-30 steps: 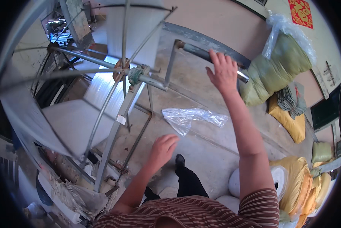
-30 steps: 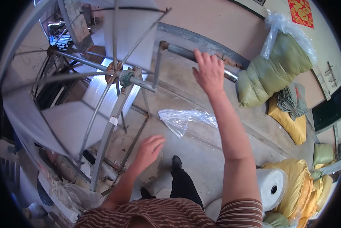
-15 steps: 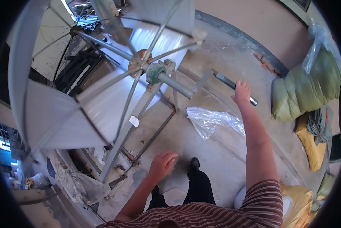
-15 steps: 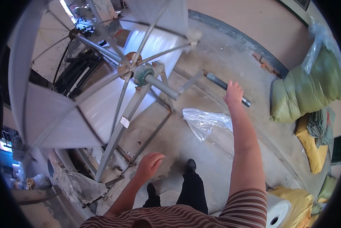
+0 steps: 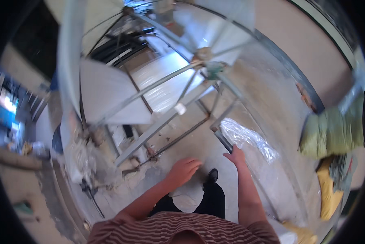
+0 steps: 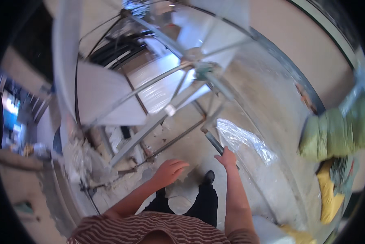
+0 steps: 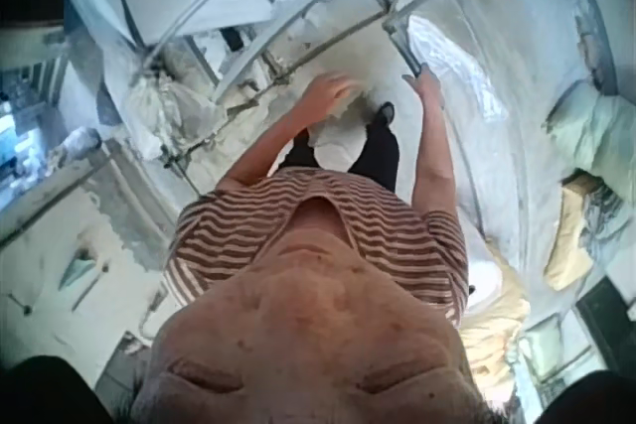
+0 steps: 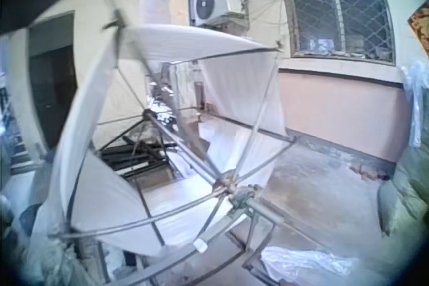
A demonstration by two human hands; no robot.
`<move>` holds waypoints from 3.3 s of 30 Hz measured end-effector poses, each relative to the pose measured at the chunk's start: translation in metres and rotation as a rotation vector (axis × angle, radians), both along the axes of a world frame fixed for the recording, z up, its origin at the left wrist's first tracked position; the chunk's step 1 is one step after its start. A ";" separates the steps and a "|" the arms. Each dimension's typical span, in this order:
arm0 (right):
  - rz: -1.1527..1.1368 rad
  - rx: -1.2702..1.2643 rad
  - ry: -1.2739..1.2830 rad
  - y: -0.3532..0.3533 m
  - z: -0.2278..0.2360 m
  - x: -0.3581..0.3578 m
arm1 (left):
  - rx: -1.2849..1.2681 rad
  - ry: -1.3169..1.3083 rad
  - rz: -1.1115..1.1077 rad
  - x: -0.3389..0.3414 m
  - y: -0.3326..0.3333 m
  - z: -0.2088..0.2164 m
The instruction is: The person manually winds a large roll of clear plastic film onto a metal frame using a crank handle. They rotate the handle repeatedly to tighten the film and adjust the roll's position on the frame to ensure even winding.
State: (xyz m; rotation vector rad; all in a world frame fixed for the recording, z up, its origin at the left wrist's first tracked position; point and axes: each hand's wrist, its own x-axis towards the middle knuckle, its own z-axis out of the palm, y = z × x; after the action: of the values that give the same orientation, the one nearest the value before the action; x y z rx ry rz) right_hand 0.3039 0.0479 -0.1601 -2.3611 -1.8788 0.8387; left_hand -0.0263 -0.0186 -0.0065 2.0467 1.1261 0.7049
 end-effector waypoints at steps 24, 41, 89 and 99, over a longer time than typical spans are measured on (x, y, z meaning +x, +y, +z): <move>-0.404 0.849 -0.313 -0.279 0.211 0.052 | 1.321 0.073 0.130 0.239 0.159 0.164; -0.920 -0.442 0.371 -0.576 -0.005 -0.017 | 0.689 0.030 -0.260 0.483 0.339 0.010; -0.008 1.091 -0.940 0.061 0.373 0.079 | 0.134 -0.243 -0.157 0.060 0.061 0.030; -0.177 0.711 -0.664 0.173 0.274 0.219 | 0.061 -0.075 0.022 0.042 0.087 -0.013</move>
State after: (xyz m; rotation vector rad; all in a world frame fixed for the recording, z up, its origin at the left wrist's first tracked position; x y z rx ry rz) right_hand 0.5225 0.2205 0.1137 -2.3692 -1.6532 -0.6223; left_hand 0.0154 0.0683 -0.0200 2.0437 1.0975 0.8298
